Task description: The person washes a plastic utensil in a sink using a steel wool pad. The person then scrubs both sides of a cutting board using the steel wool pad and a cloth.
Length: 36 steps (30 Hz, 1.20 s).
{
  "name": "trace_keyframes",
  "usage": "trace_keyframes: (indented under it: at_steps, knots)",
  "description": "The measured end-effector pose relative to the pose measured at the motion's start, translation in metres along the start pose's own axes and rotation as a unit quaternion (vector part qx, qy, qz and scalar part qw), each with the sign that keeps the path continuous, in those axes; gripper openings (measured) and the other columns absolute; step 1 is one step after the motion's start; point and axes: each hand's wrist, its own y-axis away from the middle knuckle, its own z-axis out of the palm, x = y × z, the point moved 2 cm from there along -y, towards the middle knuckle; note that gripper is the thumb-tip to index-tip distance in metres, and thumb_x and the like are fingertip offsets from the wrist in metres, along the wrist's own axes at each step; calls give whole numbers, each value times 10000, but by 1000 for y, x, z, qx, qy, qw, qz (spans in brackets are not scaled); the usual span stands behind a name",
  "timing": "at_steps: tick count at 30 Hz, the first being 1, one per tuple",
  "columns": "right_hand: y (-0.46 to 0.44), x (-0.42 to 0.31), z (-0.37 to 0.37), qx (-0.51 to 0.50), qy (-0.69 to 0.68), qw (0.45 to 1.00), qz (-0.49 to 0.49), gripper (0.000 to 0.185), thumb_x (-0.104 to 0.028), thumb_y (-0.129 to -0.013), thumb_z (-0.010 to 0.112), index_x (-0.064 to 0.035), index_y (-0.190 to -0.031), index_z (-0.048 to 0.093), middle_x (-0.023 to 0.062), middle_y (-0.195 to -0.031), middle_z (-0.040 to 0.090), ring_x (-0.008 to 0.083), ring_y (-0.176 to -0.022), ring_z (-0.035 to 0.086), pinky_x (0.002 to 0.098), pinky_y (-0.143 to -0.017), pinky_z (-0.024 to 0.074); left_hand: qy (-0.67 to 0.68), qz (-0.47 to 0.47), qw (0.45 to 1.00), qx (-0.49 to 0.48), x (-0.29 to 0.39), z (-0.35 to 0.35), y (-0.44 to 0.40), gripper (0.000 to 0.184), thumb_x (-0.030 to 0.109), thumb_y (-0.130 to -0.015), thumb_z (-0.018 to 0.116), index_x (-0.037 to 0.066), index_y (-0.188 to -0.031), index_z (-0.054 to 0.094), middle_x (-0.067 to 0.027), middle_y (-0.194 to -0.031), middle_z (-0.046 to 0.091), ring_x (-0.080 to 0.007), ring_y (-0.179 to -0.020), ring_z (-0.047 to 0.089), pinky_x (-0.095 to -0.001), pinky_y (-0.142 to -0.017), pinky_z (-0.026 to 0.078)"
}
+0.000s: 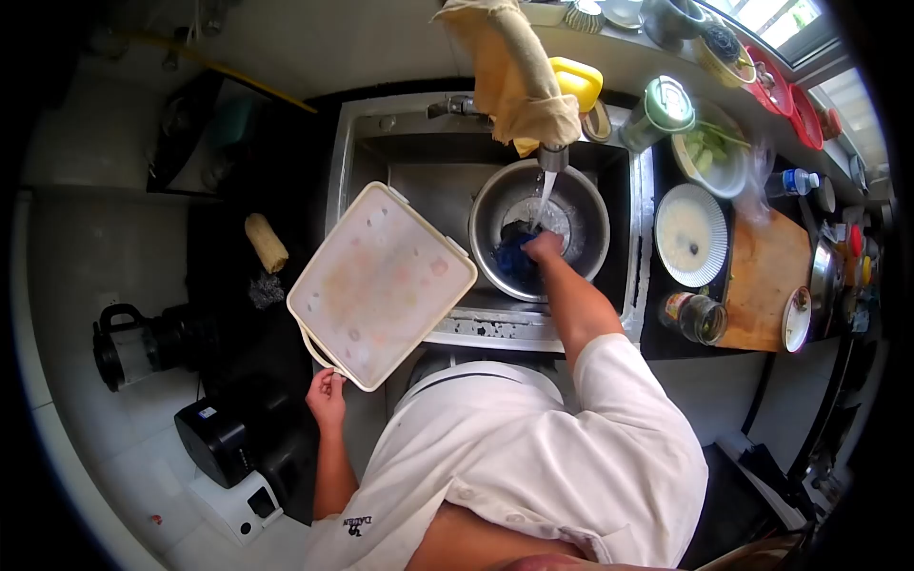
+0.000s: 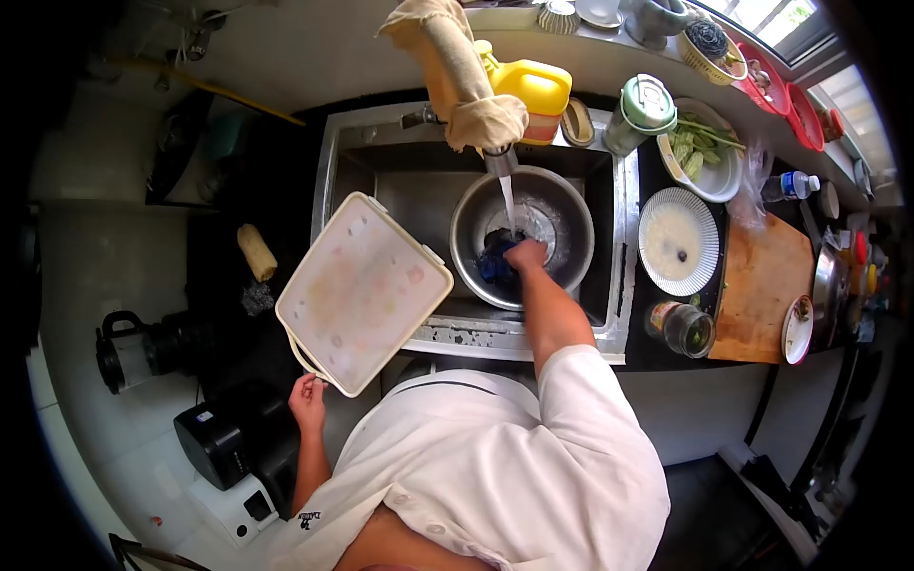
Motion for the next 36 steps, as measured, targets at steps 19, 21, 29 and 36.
trace_keyframes:
  at_steps: [19, 21, 29, 36]
  knots:
    - [95, -41, -78, -133, -589, 792, -86, 182, -152, -822, 682, 21, -870, 653, 100, -749, 667, 198, -603, 657, 337, -570, 548, 151, -142, 912, -353, 193, 312, -79, 456, 194, -955, 654, 85, -1358, 470, -123, -1241, 574, -197, -1122, 603, -327, -893, 529]
    - [122, -52, -85, -98, -512, 836, -170, 170, -158, -798, 669, 8, -771, 647, 68, -682, 651, 178, -590, 642, 317, -571, 531, 145, -269, 894, -327, 207, 348, -68, 570, 385, -950, 644, 133, -1408, 417, -125, -1310, 534, -229, -1186, 557, -383, -940, 506]
    - [189, -80, -130, 128, -92, 891, -426, 248, -285, -715, 653, -44, -744, 601, 171, -704, 606, 372, -693, 615, 495, -626, 475, 350, -419, 659, -517, 165, 456, -86, 518, 531, -987, 399, 74, -1064, 629, -168, -1058, 674, -315, -936, 670, -447, -871, 531]
    - [118, -45, -87, 220, -172, 922, -269, 441, -452, -923, 567, -60, -749, 669, 234, -709, 640, 426, -679, 639, 530, -613, 484, 338, -537, 662, -400, 99, 502, -81, 417, 405, -996, 401, 68, -1034, 644, -136, -958, 683, -279, -877, 679, -457, -828, 548]
